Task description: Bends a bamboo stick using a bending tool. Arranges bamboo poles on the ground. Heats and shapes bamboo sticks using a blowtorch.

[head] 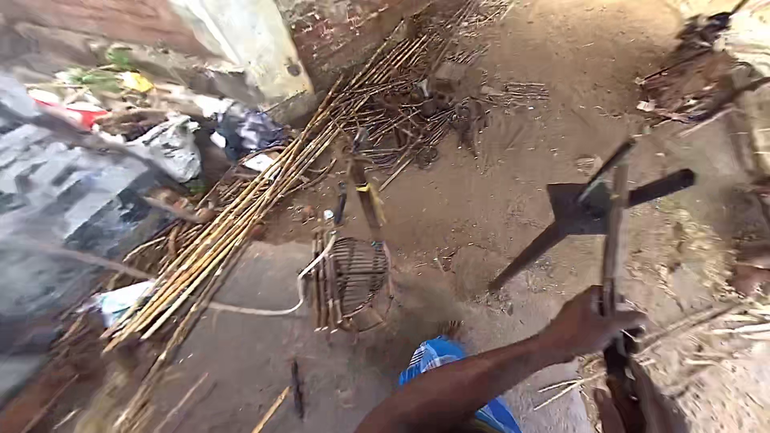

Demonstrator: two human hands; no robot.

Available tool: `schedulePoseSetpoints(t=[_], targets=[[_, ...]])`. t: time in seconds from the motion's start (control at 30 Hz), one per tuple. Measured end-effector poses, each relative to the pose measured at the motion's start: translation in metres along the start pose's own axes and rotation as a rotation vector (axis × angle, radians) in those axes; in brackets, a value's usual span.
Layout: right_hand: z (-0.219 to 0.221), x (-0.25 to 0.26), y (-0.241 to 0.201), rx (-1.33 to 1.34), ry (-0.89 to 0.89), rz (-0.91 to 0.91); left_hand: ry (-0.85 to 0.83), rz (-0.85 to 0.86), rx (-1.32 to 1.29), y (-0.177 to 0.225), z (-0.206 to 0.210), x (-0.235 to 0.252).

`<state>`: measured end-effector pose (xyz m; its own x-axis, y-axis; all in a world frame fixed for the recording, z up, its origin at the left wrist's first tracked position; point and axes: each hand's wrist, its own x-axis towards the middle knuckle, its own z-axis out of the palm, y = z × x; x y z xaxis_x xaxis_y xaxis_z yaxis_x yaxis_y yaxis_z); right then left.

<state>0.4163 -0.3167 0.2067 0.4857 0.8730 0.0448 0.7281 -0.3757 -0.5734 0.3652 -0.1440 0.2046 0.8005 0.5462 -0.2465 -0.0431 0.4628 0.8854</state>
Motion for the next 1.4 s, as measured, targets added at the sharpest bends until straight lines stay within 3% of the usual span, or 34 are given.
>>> schedulePoseSetpoints(t=[0.1,0.2,0.37,0.43,0.5,0.57,0.63,0.77,0.87,0.97,1.07,1.13,1.2,1.27,1.33,1.4], targets=[[-0.013,-0.012,-0.009,0.039,0.128,0.060,-0.058,-0.109,-0.185,0.010,0.001,0.009],[-0.006,-0.021,-0.018,0.070,0.359,0.040,-0.097,-0.072,-0.314,0.015,-0.003,0.023],[0.009,0.016,0.000,0.099,0.551,-0.049,-0.022,-0.108,-0.312,0.008,-0.004,0.041],[0.004,0.032,0.000,0.111,0.643,-0.032,0.065,-0.107,-0.081,0.011,-0.006,0.042],[-0.007,0.041,0.000,0.110,0.710,0.036,0.148,0.112,0.359,0.008,-0.011,0.039],[-0.023,0.047,0.008,0.135,0.746,0.095,0.107,0.556,0.835,0.006,-0.021,0.046],[-0.040,0.055,0.024,0.195,0.786,0.157,-0.081,0.895,1.111,0.027,-0.012,0.067],[-0.068,0.077,0.059,0.309,0.865,0.223,-0.573,1.069,1.375,0.063,0.031,0.130],[-0.086,0.105,0.100,0.381,0.937,0.261,-0.708,1.050,1.421,0.050,0.054,0.172],[-0.112,0.151,0.153,0.614,0.902,0.416,-0.582,1.009,1.522,0.034,0.080,0.204],[-0.127,0.228,0.223,0.839,0.811,0.498,-0.471,0.662,1.682,0.032,0.112,0.247],[-0.129,0.242,0.243,0.856,0.763,0.489,-0.455,0.489,1.738,0.026,0.129,0.257],[-0.126,0.196,0.202,0.619,0.779,0.455,-0.499,0.594,1.759,0.035,0.116,0.233],[-0.102,0.122,0.117,0.328,0.808,0.414,-0.582,0.903,1.636,0.039,0.074,0.192],[-0.061,0.083,0.056,0.274,0.807,0.425,-0.653,1.089,1.549,0.037,0.034,0.165],[-0.035,0.076,0.041,0.328,0.829,0.473,-0.691,1.097,1.548,0.035,0.021,0.149]])
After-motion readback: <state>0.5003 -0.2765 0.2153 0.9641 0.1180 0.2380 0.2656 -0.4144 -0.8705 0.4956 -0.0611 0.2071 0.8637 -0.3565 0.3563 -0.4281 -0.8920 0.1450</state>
